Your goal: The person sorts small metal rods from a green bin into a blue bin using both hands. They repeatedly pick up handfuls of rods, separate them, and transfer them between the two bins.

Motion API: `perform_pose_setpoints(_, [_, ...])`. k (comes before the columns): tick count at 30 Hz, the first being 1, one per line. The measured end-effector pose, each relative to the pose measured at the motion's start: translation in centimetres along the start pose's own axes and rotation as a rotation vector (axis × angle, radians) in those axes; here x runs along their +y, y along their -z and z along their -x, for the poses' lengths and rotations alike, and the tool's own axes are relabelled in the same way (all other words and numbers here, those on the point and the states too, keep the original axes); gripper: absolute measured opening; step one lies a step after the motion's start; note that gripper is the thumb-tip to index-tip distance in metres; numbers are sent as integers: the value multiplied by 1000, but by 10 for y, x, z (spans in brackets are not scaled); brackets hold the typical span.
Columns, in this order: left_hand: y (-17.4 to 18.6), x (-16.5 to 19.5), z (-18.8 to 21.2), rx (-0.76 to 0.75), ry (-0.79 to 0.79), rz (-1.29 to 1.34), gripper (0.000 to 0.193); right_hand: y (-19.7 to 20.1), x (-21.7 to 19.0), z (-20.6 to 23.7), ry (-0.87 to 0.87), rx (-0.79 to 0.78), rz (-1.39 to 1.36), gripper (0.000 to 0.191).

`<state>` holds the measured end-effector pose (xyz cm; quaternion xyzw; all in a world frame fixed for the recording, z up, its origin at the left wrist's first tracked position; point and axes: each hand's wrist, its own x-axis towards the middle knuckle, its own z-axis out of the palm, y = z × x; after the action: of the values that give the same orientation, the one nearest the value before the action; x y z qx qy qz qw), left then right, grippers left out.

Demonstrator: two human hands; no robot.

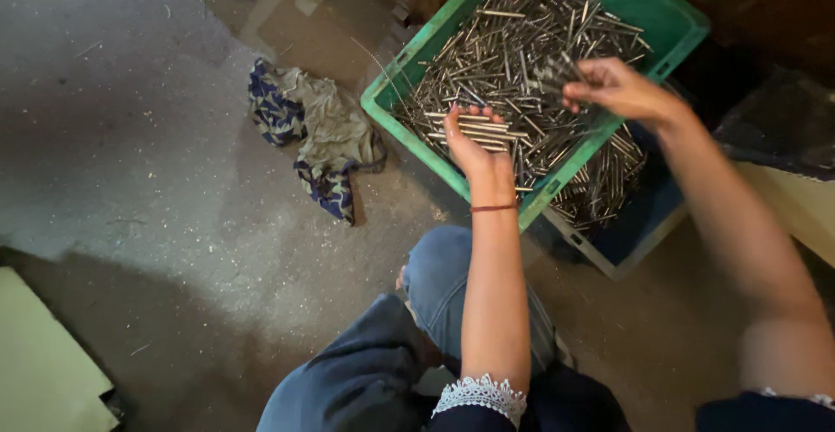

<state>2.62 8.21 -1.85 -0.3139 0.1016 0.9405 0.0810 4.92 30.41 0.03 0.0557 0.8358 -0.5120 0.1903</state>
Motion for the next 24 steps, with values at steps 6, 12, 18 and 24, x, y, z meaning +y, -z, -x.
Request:
perform_pose_setpoints(6, [-5, -5, 9, 12, 28, 2, 14, -2, -18, -19, 56, 222, -194, 22])
perform_pose_setpoints(12, [-11, -8, 12, -9, 42, -149, 13, -9, -38, -21, -13, 73, -177, 21])
perform_pose_setpoints(18, [-12, -8, 19, -237, -11, -185, 36, -34, -87, -20, 142, -29, 235, 26])
perform_pose_setpoints(24, [-9, -3, 17, -80, 16, -242, 33, -90, -118, -4, 260, 92, 763, 37])
